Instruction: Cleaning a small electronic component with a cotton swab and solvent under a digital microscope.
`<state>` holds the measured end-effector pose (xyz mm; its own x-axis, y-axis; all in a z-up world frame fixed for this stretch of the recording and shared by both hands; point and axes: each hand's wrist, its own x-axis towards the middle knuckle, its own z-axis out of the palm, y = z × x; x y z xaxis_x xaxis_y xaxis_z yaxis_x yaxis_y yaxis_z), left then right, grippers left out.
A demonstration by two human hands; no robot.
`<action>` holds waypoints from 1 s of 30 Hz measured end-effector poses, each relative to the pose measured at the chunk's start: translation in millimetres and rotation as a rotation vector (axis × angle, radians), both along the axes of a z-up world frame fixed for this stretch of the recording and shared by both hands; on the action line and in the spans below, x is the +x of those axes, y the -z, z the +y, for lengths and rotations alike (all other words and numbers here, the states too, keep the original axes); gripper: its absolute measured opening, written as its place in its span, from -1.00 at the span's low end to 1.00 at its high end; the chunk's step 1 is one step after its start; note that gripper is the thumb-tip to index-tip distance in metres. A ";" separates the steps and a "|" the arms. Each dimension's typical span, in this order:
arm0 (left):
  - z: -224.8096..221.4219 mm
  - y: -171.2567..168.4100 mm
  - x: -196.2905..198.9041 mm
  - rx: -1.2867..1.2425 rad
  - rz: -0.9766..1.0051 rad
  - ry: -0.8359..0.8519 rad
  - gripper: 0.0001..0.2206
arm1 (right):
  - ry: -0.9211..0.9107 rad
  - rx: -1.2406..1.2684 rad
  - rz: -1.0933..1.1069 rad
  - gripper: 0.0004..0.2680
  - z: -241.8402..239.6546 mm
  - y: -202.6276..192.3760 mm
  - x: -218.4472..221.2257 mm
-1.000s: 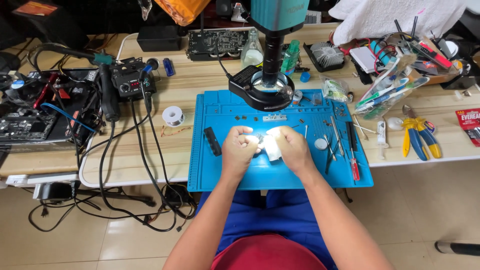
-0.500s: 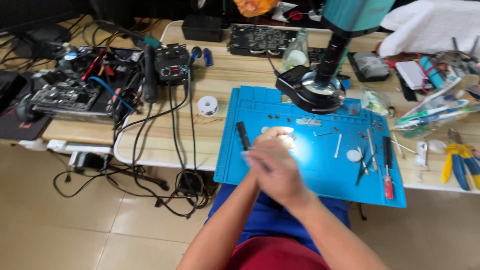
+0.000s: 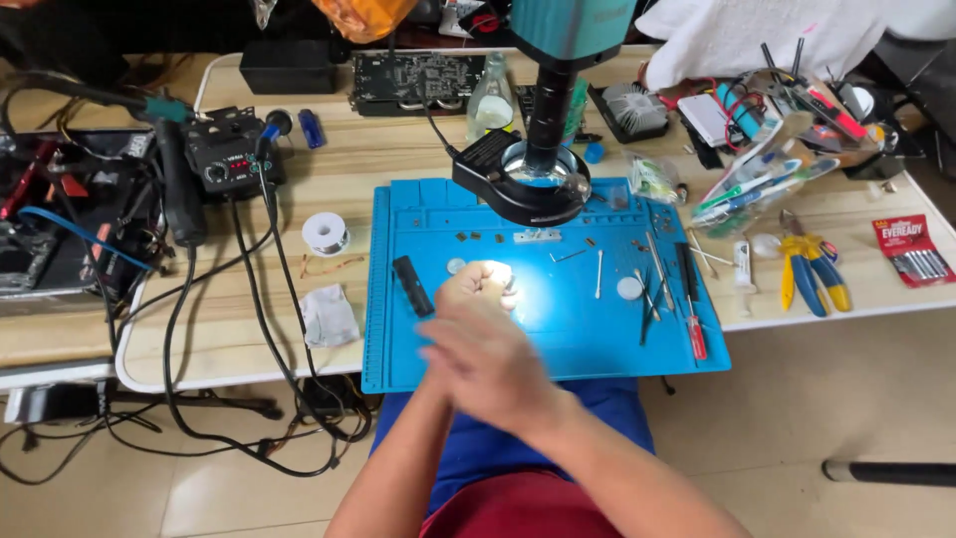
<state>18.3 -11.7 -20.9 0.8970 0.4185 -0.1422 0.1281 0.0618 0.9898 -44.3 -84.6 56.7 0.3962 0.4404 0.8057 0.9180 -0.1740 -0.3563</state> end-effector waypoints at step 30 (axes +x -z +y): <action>4.5 -23.4 -0.1 0.075 0.077 0.123 -0.68 | 0.628 -0.526 0.651 -0.85 -137.1 33.5 141.4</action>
